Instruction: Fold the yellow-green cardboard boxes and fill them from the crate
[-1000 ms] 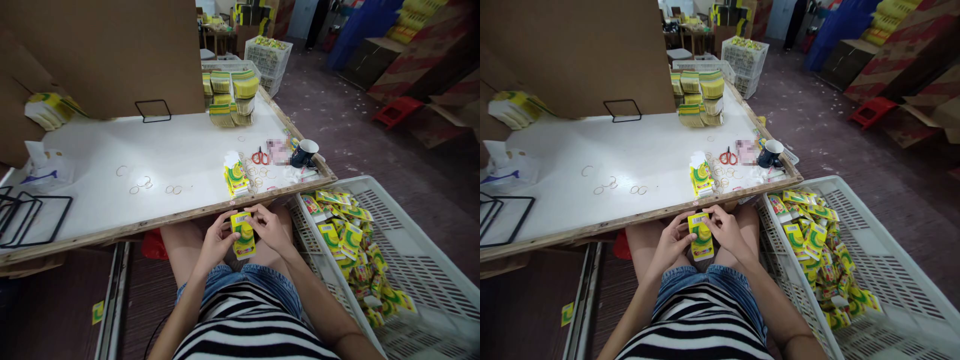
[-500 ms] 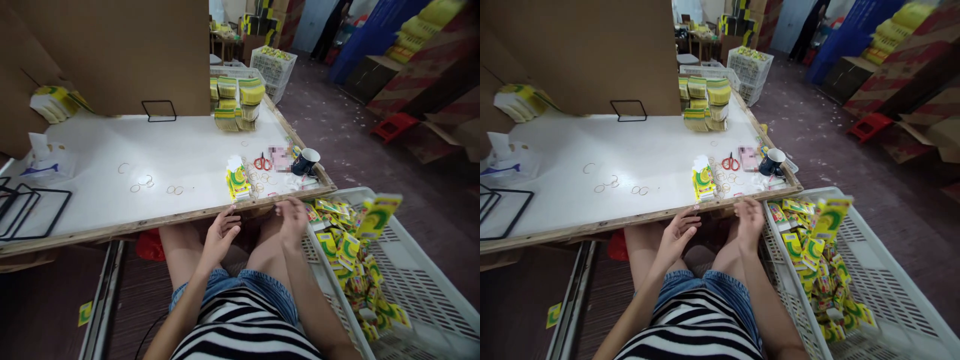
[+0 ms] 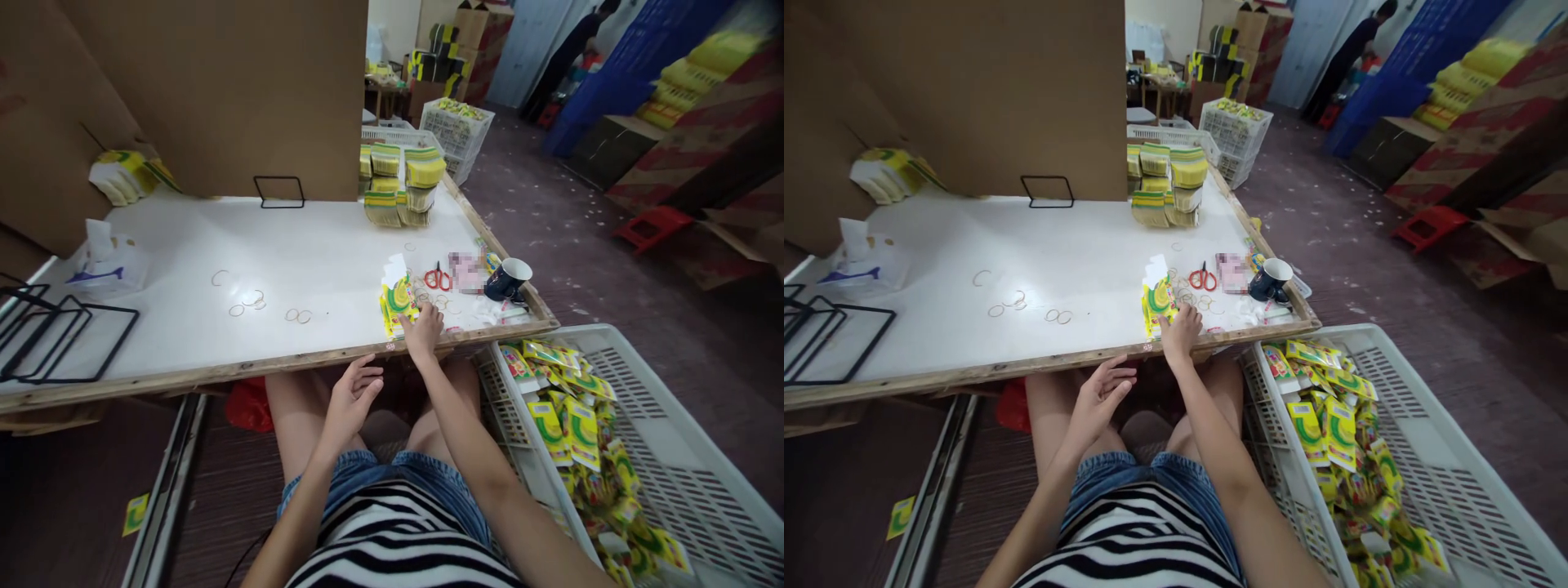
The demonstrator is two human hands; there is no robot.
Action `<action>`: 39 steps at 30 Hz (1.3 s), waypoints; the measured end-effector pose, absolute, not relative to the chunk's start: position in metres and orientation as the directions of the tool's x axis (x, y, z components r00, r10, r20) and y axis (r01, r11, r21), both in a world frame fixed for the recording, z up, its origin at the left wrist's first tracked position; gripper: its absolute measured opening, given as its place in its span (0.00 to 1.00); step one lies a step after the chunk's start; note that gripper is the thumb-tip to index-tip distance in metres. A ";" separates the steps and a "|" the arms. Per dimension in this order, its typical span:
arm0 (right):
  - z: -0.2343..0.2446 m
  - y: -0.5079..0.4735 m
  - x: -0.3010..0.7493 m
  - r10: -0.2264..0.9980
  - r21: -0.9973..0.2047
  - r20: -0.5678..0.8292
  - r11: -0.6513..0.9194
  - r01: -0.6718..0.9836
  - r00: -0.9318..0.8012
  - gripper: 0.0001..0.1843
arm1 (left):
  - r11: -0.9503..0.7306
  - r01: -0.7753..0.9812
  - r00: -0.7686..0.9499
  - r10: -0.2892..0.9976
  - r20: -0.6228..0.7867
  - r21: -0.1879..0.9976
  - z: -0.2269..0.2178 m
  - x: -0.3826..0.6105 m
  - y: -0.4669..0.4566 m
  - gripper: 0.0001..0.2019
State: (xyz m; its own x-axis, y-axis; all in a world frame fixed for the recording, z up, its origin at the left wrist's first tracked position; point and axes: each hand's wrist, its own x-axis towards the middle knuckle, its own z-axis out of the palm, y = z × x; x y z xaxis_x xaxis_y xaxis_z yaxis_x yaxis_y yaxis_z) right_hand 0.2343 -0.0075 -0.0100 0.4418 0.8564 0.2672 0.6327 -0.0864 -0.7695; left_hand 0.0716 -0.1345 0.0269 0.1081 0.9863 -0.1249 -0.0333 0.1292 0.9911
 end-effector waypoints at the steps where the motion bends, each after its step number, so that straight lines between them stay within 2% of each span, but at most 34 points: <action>1: -0.008 -0.009 0.234 0.848 -0.823 0.264 -0.050 0.566 0.459 0.15 | 0.131 -0.040 0.118 0.985 -0.126 0.991 0.027 0.073 -0.134 0.24; 4: 0.001 -0.020 0.236 0.842 -0.920 0.243 0.043 0.390 0.481 0.08 | 0.125 -0.075 0.114 0.987 -0.116 0.989 0.027 0.074 -0.131 0.24; 7: 0.010 -0.046 0.236 0.857 -0.951 0.225 0.091 0.294 0.463 0.10 | 0.105 -0.149 0.091 0.992 -0.092 0.983 0.029 0.070 -0.127 0.26; 9: 0.013 -0.072 0.233 0.900 -0.989 0.143 0.122 0.077 0.412 0.11 | 0.091 -0.228 0.106 0.992 -0.069 0.969 0.030 0.068 -0.124 0.27; 12: 0.015 -0.108 0.224 0.976 -0.951 -0.051 0.018 -0.308 0.213 0.16 | 0.064 -0.317 0.113 0.993 -0.029 0.946 0.032 0.069 -0.120 0.28; 14: 0.017 -0.124 0.219 0.985 -0.903 -0.144 -0.094 -0.420 0.090 0.16 | 0.050 -0.352 0.120 0.993 -0.008 0.935 0.034 0.071 -0.119 0.28; 17: 0.021 -0.136 0.217 0.978 -0.853 -0.208 -0.189 -0.487 -0.015 0.16 | 0.075 -0.414 0.209 0.978 0.014 0.907 0.037 0.072 -0.120 0.29; 20: 0.027 -0.139 0.219 0.977 -0.844 -0.206 -0.206 -0.496 -0.057 0.15 | 0.125 -0.460 0.292 0.956 0.016 0.879 0.041 0.073 -0.123 0.29; 23: 0.032 -0.140 0.222 0.987 -0.886 -0.158 -0.159 -0.436 -0.039 0.14 | 0.145 -0.470 0.294 0.956 -0.001 0.871 0.043 0.075 -0.125 0.26; 29: 0.033 -0.148 0.222 0.995 -0.969 -0.099 -0.090 -0.229 0.030 0.14 | 0.139 -0.406 0.092 0.990 -0.111 0.903 0.039 0.087 -0.125 0.20; 32: 0.031 -0.152 0.220 0.990 -0.989 -0.054 -0.035 -0.140 0.134 0.13 | 0.097 -0.328 0.047 0.995 -0.086 0.940 0.038 0.091 -0.125 0.22; 35: 0.028 -0.152 0.223 0.970 -1.000 0.004 0.008 -0.016 0.242 0.11 | 0.027 -0.238 0.012 1.000 -0.025 0.971 0.041 0.092 -0.127 0.30; 37: 0.027 -0.151 0.228 0.970 -0.998 0.041 0.029 0.054 0.239 0.09 | 0.011 -0.198 0.037 0.999 -0.004 0.980 0.044 0.092 -0.131 0.32; 39: 0.029 -0.150 0.233 0.980 -0.995 0.080 0.066 0.080 0.182 0.14 | 0.009 -0.171 0.095 0.995 0.007 0.985 0.047 0.090 -0.134 0.31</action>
